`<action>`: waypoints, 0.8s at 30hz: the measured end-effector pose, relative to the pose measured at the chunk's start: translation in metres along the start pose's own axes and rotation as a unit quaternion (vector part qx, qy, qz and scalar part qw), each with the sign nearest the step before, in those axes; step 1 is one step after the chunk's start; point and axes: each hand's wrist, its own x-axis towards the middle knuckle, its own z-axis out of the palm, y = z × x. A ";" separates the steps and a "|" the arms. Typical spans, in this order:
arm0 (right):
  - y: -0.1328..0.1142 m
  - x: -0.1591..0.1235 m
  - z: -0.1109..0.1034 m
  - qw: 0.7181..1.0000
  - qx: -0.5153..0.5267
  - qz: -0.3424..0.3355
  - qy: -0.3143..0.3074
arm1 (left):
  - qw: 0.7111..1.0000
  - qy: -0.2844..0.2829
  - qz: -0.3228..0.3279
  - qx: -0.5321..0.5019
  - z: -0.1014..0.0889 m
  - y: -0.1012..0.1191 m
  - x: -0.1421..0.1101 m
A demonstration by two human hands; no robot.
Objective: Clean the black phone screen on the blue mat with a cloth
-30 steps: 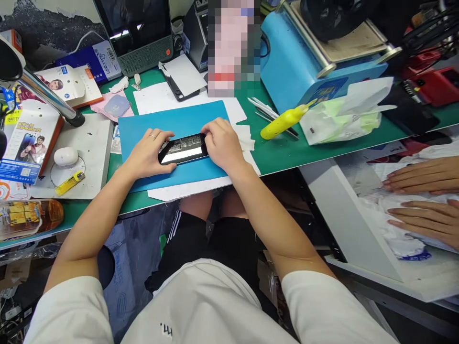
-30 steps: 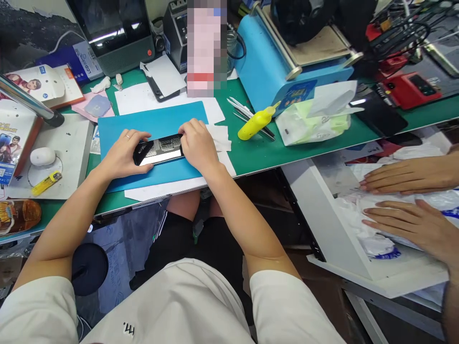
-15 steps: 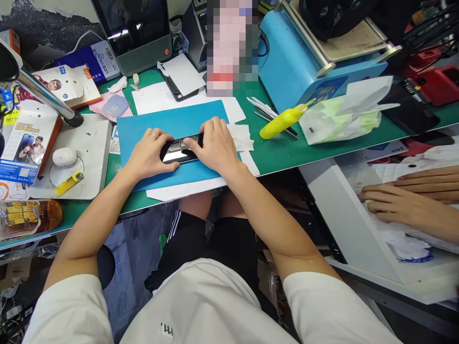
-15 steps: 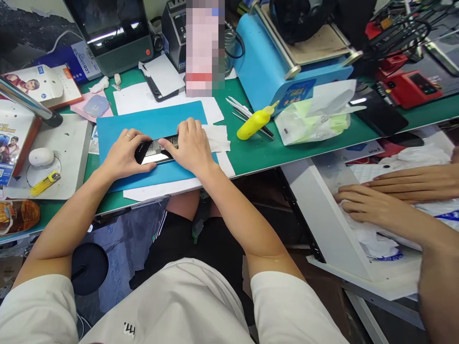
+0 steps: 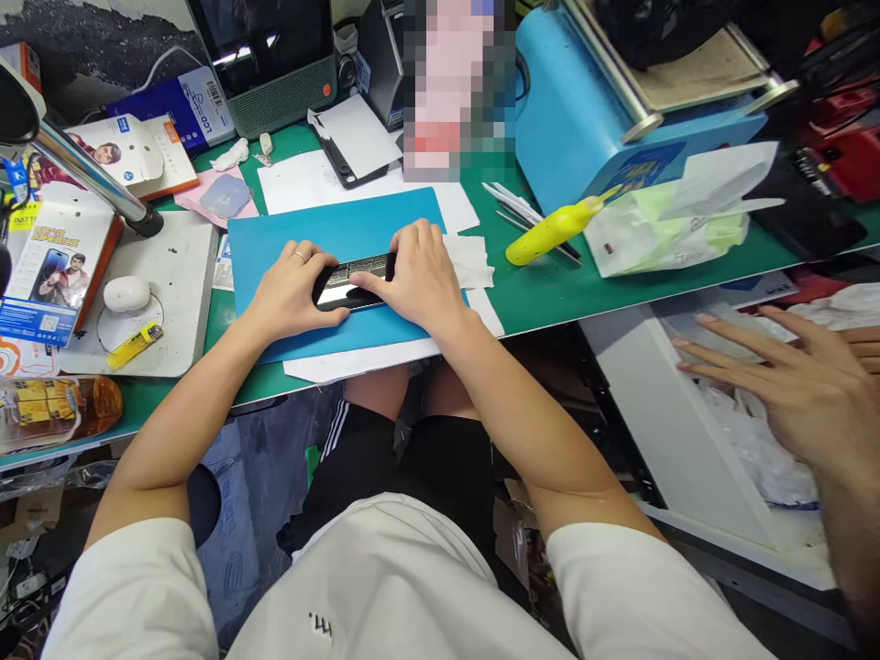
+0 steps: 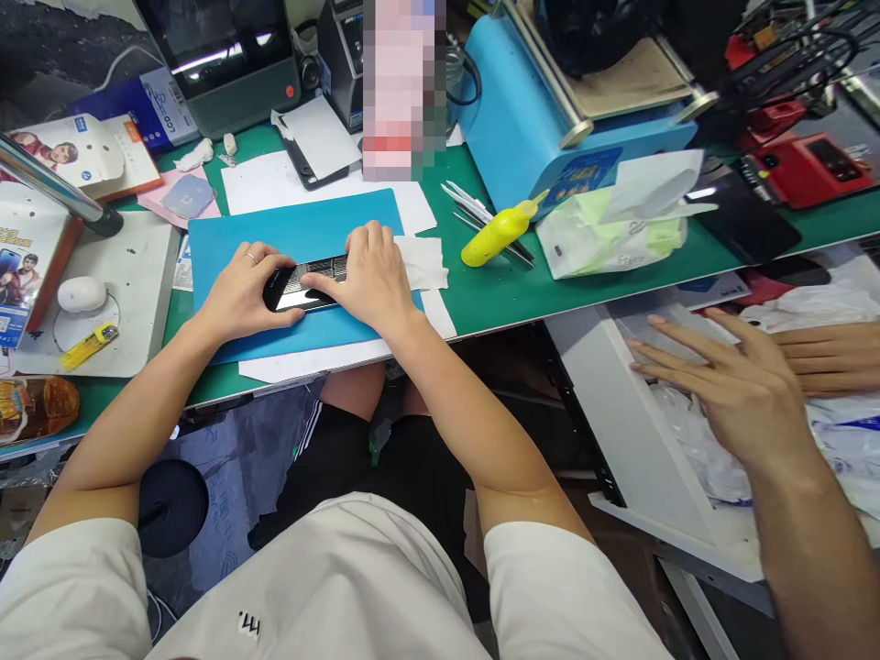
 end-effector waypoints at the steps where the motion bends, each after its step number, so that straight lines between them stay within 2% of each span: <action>1: 0.000 0.000 0.000 1.000 0.001 0.001 -0.003 | 1.000 0.001 0.000 0.001 0.000 0.000 0.000; 24: 0.003 -0.002 0.003 1.000 0.011 0.010 0.004 | 1.000 0.004 0.006 -0.005 0.003 -0.002 -0.001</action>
